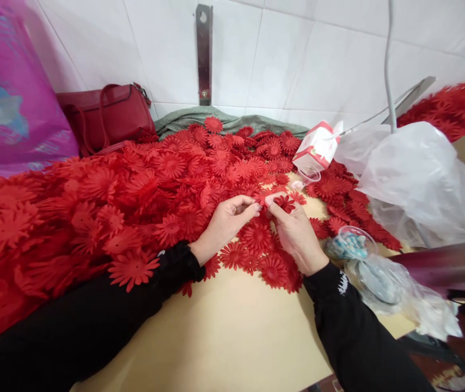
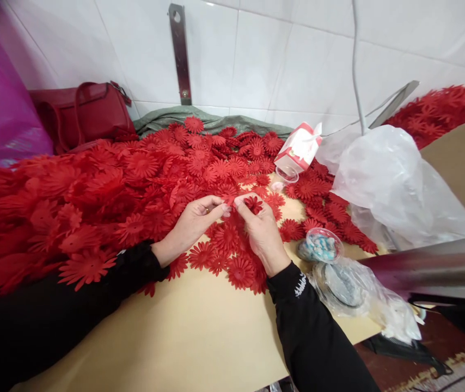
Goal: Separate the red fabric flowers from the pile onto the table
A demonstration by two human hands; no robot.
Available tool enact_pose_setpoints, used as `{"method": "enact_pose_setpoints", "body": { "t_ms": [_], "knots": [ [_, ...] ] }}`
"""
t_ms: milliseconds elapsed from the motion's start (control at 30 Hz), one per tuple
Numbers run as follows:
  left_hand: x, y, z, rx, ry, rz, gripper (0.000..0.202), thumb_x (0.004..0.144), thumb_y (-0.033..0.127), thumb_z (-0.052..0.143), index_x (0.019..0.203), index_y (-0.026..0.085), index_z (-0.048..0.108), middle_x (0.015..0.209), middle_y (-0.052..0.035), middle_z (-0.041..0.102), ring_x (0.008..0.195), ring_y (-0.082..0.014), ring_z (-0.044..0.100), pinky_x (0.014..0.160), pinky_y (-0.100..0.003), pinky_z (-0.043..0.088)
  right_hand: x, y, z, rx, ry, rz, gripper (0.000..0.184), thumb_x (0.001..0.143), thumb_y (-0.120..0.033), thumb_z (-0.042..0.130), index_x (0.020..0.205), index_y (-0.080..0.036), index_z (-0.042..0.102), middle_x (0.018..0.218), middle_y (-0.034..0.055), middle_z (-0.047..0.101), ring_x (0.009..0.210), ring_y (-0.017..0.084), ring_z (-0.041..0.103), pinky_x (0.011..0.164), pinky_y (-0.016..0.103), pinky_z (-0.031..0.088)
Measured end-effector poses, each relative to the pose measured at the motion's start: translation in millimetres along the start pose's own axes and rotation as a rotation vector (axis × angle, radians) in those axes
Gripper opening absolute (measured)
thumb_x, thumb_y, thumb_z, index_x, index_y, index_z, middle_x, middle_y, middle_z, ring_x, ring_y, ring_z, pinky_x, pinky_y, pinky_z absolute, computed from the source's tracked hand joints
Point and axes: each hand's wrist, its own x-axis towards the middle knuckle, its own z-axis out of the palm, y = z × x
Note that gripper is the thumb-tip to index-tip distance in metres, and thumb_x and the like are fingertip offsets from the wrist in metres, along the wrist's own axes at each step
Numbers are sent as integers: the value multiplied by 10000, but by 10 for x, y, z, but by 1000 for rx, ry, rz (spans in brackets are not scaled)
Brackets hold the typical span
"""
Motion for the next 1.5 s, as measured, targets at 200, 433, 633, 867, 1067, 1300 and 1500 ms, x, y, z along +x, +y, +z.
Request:
{"method": "enact_pose_setpoints", "body": {
  "t_ms": [200,433,633,867,1067,1300,1500],
  "knots": [
    [-3,18,4,-47,50,-8,239,778,340,809,872,163,680,840,11,666,781,-112,590,790,-253,478,-37,-5,20,-104,16,-60,229,819,-438,771,808,-227,684,765,-19,643,748,158,560,737,297,455],
    [6,2,-28,20,-15,10,167,828,298,730,857,160,641,771,32,590,701,-91,497,717,-237,401,-48,21,45,-115,90,-116,230,846,-417,741,781,-225,630,740,-28,596,716,145,521,711,284,442],
    [30,1,-41,3,-18,-8,178,797,293,733,854,160,629,782,30,577,725,-99,489,738,-242,394,-78,45,154,63,131,-49,248,830,-412,760,797,-211,618,782,-26,613,740,134,543,741,272,460],
    [-102,69,55,23,-130,-17,182,764,261,717,876,167,608,842,8,586,774,-117,528,781,-259,435,118,141,-130,84,319,-6,378,780,-479,795,757,-222,520,692,-73,497,622,107,416,623,255,373],
    [-126,129,16,156,-89,114,73,841,227,589,897,179,585,960,-28,592,932,-163,554,894,-286,445,75,-36,-171,-396,328,-393,183,960,-385,644,926,-205,657,902,2,647,875,160,590,892,314,468],
    [-54,110,24,82,89,72,329,915,513,638,897,186,619,898,-10,624,882,-157,555,863,-275,464,-48,-185,-76,-740,-40,-663,93,980,-252,637,986,-255,730,945,55,671,912,208,634,866,381,521],
    [-1,8,-1,-82,96,30,280,841,410,760,806,165,628,811,29,589,791,-113,500,800,-236,427,-29,-126,-95,-702,2,-576,333,857,-314,806,1146,-244,655,1047,58,679,979,226,640,904,402,532]
  ]
}}
